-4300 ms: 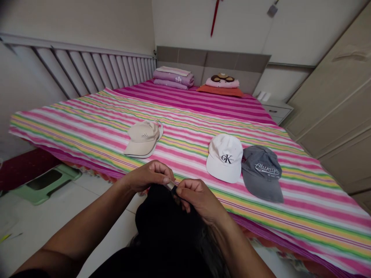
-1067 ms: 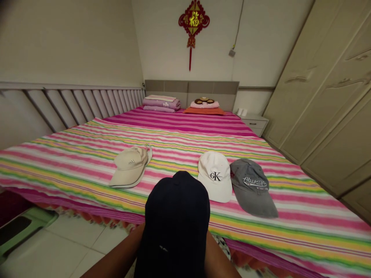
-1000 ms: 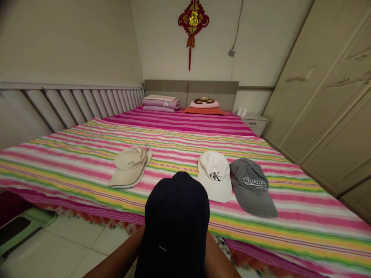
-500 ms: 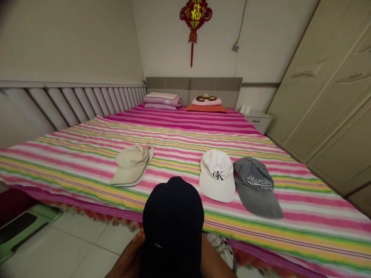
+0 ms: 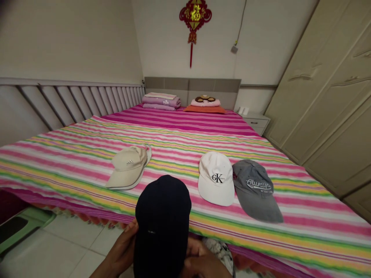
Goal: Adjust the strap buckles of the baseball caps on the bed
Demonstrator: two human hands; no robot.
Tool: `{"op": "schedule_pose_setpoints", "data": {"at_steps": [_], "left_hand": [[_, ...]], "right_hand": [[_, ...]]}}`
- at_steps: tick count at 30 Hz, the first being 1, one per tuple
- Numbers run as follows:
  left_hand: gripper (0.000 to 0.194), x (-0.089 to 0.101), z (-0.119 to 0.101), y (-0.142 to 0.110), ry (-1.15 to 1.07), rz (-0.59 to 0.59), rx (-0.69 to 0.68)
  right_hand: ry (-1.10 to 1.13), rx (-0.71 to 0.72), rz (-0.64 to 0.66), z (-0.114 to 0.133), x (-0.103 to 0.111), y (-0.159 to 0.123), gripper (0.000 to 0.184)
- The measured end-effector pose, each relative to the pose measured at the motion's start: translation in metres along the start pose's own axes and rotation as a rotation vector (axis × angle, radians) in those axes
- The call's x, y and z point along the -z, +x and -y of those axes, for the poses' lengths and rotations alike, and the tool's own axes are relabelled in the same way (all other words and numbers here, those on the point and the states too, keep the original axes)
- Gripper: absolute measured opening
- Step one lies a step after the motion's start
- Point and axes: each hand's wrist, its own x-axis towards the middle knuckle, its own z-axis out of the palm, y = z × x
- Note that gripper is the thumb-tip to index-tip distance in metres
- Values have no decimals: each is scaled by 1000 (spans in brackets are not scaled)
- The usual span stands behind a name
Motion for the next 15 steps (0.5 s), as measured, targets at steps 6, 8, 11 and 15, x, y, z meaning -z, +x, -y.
{"op": "schedule_pose_setpoints", "data": {"at_steps": [6, 8, 11, 15], "left_hand": [[34, -24, -27, 58, 69, 100, -86], [31, -41, -42, 86, 112, 186, -113], [32, -64, -61, 129, 197, 246, -140], [28, -71, -61, 179, 346, 122, -168]], "right_hand": [[-131, 143, -242, 40, 10, 39, 45], [-178, 215, -363, 60, 15, 58, 44], [-220, 273, -507, 84, 30, 86, 35], [-299, 270, -709, 92, 57, 119, 27]]}}
